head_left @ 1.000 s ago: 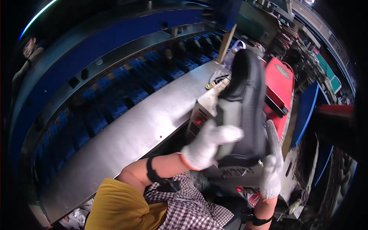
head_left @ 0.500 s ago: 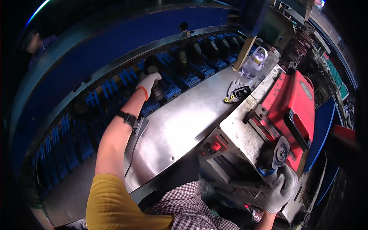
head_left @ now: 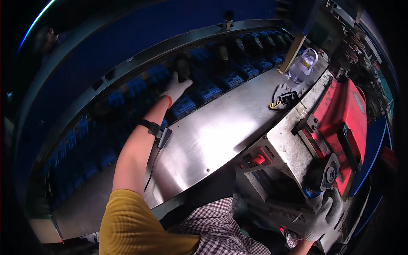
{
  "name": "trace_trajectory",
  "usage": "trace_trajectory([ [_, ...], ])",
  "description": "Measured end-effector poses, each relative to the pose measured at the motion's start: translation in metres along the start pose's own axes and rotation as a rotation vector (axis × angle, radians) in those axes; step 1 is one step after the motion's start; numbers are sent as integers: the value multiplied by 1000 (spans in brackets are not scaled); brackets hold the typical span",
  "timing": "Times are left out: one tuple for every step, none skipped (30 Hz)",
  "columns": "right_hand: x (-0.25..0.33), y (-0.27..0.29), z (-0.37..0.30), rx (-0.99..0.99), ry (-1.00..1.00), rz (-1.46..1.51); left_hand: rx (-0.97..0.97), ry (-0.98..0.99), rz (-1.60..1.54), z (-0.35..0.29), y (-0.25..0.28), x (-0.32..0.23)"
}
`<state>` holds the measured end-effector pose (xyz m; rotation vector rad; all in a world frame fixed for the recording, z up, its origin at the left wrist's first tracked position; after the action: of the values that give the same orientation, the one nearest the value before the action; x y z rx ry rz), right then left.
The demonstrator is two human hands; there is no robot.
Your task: Operating a heat-press machine to bond shoe components in a factory.
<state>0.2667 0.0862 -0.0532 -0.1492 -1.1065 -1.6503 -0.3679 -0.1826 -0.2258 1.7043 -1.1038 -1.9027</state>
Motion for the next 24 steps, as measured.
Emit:
trace_trajectory([
  [1, -1, 0, 4, 5, 10, -52, -26, 46, 0, 0, -2],
  [1, -1, 1, 6, -2, 22, -62, -16, 74, -2, -5, -11],
  [1, -1, 1, 7, -11, 31, -70, -7, 99, -3, -12, -21],
  [2, -1, 0, 5, -9, 31, -120, 24, 85, 3, -15, -21],
  [-1, -3, -1, 12, -32, 77, -128, 26, 86, 13, -19, -11],
  [-3, -5, -1, 19, -56, 122, -246, 16, 85, 20, -17, -2],
  [-4, -4, -2, 12, -56, 113, -351, -1, 76, 24, -17, -7],
  [-7, -4, -2, 17, -65, 117, -369, -18, 41, 30, -23, -11],
  [-8, -4, -2, 23, -74, 121, -364, -21, 36, 38, -24, -11],
  [-9, 0, -5, 8, -82, 94, -242, -44, -15, 45, -35, -27],
  [-10, 0, -6, -24, -109, 130, -142, -58, -55, 52, -38, -31],
  [-12, 1, -7, -55, -136, 166, -148, -83, -21, 57, -38, -36],
  [-13, 0, -7, -51, -133, 169, -152, -79, -20, 62, -38, -34],
  [-13, 0, -6, -57, -121, 159, -218, -75, 62, 65, -36, -33],
  [-13, -2, -6, -60, -108, 152, -285, -67, 146, 68, -31, -30],
  [-13, -3, -5, -51, -107, 151, -293, -83, 186, 69, -29, -34],
  [-15, -4, -4, -52, -132, 158, -295, -70, 189, 67, -26, -33],
  [-17, -6, -3, -47, -156, 169, -157, -15, 206, 67, -29, -26],
  [-22, -4, -1, -37, -148, 172, -20, 33, 214, 63, -33, -30],
  [-29, -1, 1, -43, -114, 155, 56, 41, 207, 54, -29, -28],
  [-35, -1, 3, -48, -80, 141, 67, 43, 190, 46, -21, -29],
  [-26, 2, 3, -63, -44, 52, -18, 37, 243, 34, -6, -29],
  [-25, -1, 1, -84, -139, 189, -95, 27, 290, 20, 9, -28],
  [-25, 1, 3, -70, -91, 132, -170, 43, 272, 6, 35, -18],
])
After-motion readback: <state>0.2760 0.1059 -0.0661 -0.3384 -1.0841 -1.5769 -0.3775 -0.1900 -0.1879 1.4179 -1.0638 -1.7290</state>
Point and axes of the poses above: each hand's wrist, its own z-axis towards the middle knuckle, its own y-axis out of the back of the hand, x = y × z, the point moved 7 cm from there along z, towards the middle knuckle, and after that the axes turned 9 degrees about z, right-handed, at the moved point
